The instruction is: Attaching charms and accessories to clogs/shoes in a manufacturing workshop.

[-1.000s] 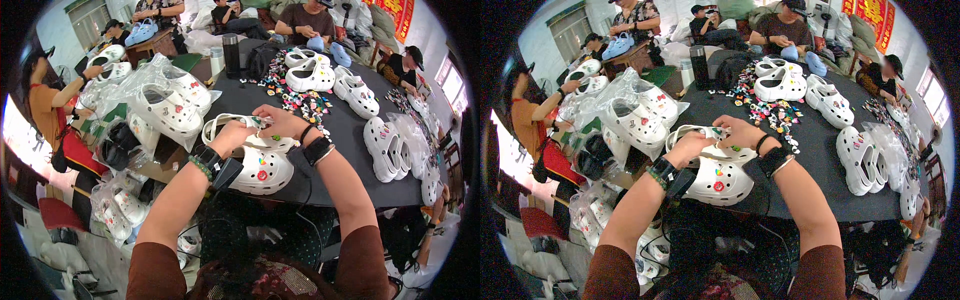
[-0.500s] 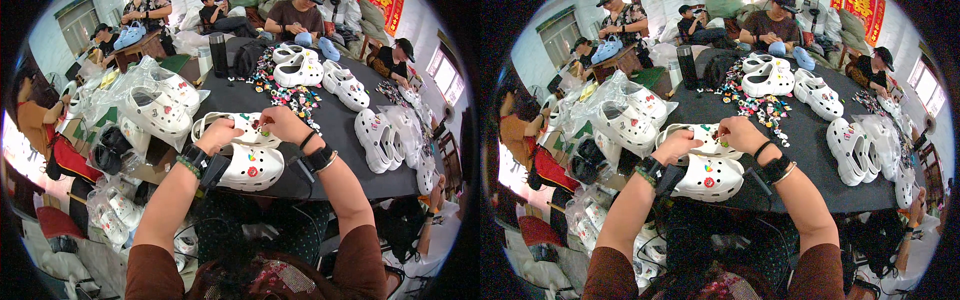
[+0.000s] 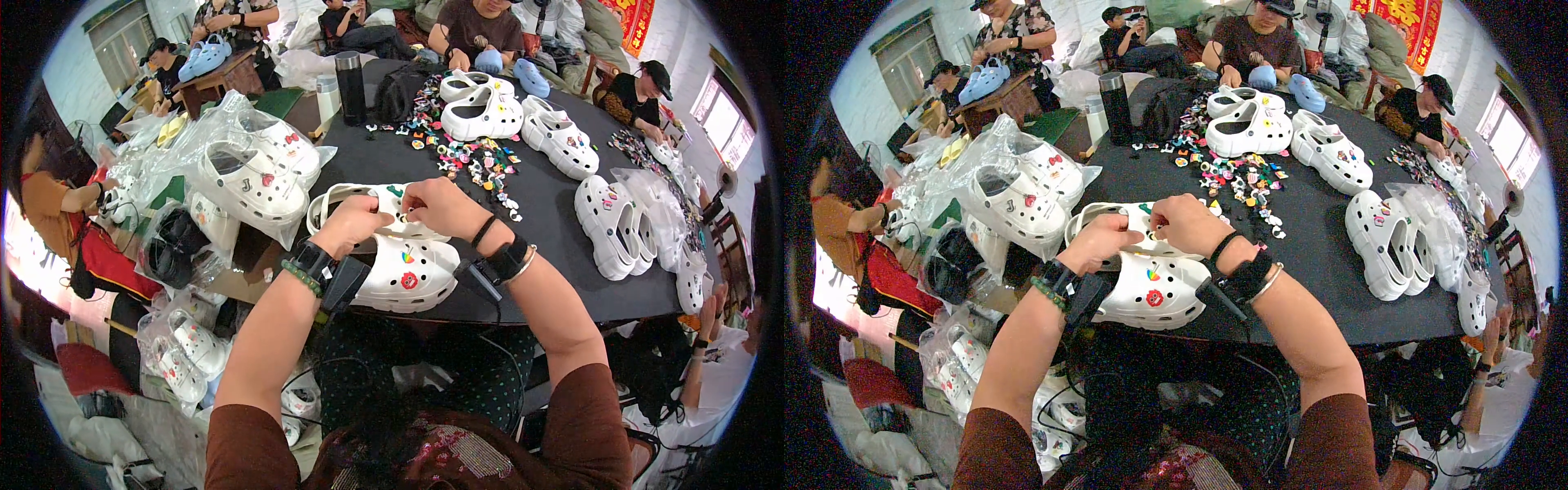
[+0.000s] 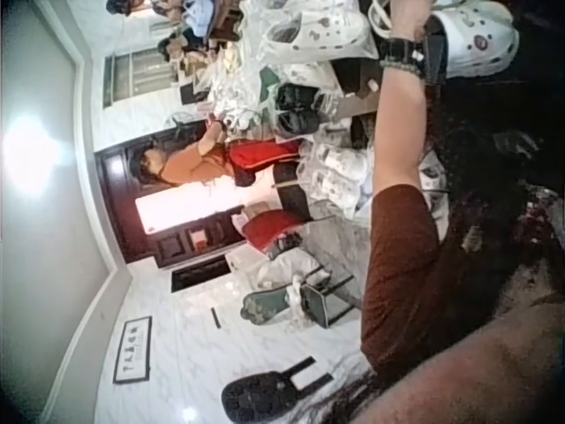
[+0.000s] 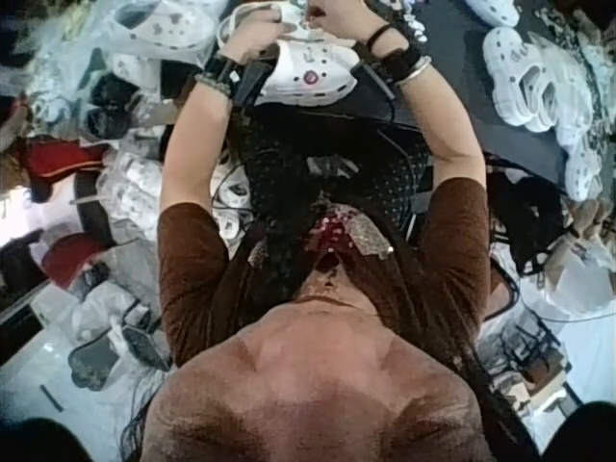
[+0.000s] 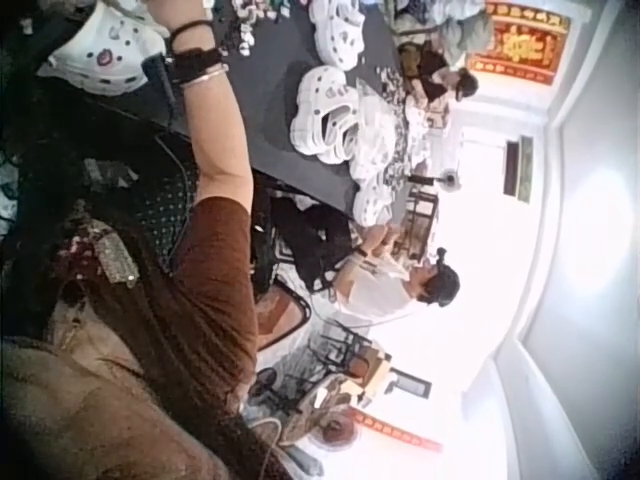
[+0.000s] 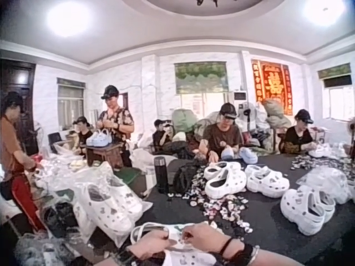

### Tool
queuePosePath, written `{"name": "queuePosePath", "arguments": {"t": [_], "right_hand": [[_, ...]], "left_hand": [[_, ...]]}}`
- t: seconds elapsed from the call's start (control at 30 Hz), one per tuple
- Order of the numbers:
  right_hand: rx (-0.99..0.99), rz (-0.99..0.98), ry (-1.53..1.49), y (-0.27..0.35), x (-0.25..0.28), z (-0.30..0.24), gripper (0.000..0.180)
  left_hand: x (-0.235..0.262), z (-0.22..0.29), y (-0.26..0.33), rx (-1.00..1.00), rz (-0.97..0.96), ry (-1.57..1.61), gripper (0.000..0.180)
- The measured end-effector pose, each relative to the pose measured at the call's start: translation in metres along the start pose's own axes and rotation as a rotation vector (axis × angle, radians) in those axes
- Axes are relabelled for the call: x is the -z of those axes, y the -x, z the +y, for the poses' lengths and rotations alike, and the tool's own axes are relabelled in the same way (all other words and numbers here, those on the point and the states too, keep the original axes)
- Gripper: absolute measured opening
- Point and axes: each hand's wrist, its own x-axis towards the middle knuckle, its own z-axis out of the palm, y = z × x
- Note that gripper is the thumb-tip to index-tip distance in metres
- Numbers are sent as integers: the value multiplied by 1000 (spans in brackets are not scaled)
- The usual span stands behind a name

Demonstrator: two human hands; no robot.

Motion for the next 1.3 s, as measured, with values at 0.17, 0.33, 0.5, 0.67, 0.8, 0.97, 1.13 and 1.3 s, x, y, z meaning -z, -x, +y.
{"name": "queuePosePath", "arguments": {"t": [0.17,0.33,0.5,0.67,0.8,0.97,1.13,1.3], "right_hand": [[23,43,90,-8,-9,-2,7],[63,-26,108,-19,-8,3,11],[-151,-200,-36,-25,5,-4,14],[-196,-316,-68,-32,8,-3,9],[-198,-338,-104,-31,9,0,11],[-229,-361,-224,-29,7,16,11],[-119,-174,-39,-27,-3,13,12],[51,-40,133,-24,-11,11,16]], "left_hand": [[0,6,3,42,-12,-24,18],[4,-15,-7,73,-10,38,17],[1,-16,-8,79,18,87,18],[-7,-6,2,86,24,225,20],[-5,-11,0,61,14,236,21],[-6,-13,0,45,3,190,23],[-8,-9,1,70,32,146,23],[-4,-15,-6,84,57,-20,23]]}}
